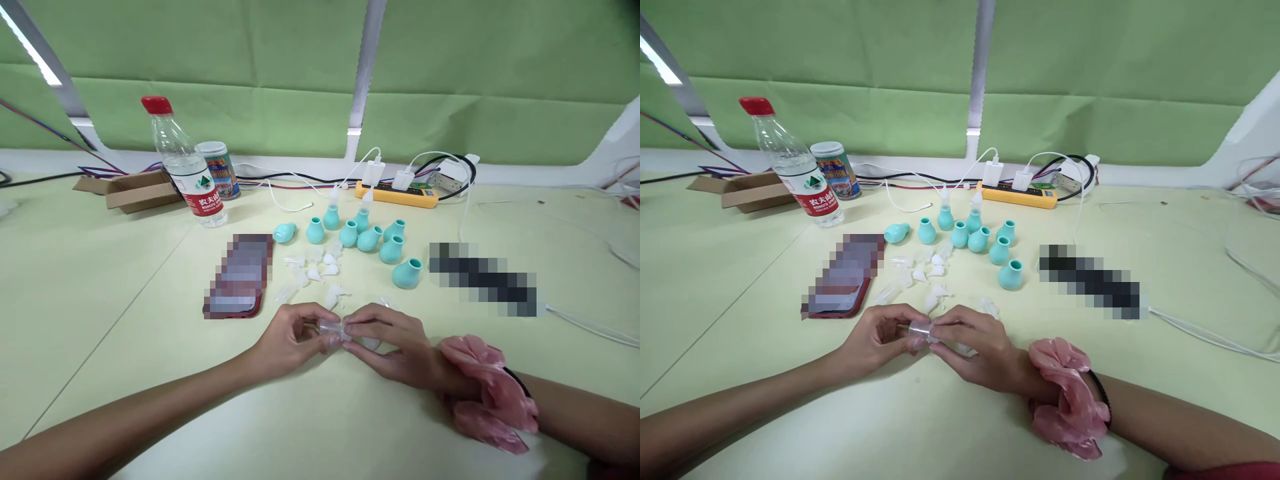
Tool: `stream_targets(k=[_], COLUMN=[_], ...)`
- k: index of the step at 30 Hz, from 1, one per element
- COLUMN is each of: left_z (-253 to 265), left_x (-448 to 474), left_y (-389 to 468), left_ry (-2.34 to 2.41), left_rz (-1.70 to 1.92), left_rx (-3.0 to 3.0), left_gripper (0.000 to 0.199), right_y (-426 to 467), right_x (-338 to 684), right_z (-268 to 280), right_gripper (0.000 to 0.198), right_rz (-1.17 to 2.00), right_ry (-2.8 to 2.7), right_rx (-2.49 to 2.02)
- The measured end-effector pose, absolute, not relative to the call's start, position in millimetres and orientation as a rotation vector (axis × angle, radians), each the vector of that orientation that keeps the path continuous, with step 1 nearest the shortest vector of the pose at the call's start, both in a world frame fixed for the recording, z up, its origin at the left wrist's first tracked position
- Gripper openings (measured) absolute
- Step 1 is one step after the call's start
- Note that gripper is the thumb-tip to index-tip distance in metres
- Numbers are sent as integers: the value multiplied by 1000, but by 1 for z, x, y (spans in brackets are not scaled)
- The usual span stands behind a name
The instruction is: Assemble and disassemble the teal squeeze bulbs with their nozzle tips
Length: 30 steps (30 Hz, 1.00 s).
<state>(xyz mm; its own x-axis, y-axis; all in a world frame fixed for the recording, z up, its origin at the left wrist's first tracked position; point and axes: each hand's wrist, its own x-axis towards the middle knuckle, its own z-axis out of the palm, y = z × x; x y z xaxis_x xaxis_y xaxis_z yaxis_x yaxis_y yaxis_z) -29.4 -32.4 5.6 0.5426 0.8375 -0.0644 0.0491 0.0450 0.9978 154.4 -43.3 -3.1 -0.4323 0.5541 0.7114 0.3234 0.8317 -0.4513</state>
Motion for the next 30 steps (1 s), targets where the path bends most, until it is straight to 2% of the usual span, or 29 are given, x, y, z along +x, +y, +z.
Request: stream_targets(k=[4, 10, 15, 18, 20, 22, 26, 30], left_z=[8, 10, 3, 1, 2, 4, 6, 7], left_x=[-29, -30, -32, -32, -32, -31, -31, -32], left_y=[-33, -31, -27, -25, -24, -25, -27, -29], left_ry=[874, 943, 903, 847, 850, 876, 875, 859], left_rz=[727, 767, 741, 779, 810, 821, 811, 816], left_rx=[1419, 1417, 1323, 1277, 1279, 1287, 1331, 1362], left_gripper=[21, 21, 25, 28, 27, 28, 31, 28], right_y=[-40, -27, -8, 1, 5, 7, 8, 4], right_x=[157, 170, 200, 223, 236, 244, 246, 240], right_z=[2, 16, 29, 28, 21, 11, -3, -1], right_gripper=[22, 26, 33, 48, 56, 56, 26, 20], right_rz=[264, 5, -413, -613, -597, -483, -39, -55], right_ry=[-2122, -2124, -2111, -2016, -1940, -1924, -2066, -2071], right_rx=[-662, -736, -863, -1109, -1290, -1424, -1537, -1399])
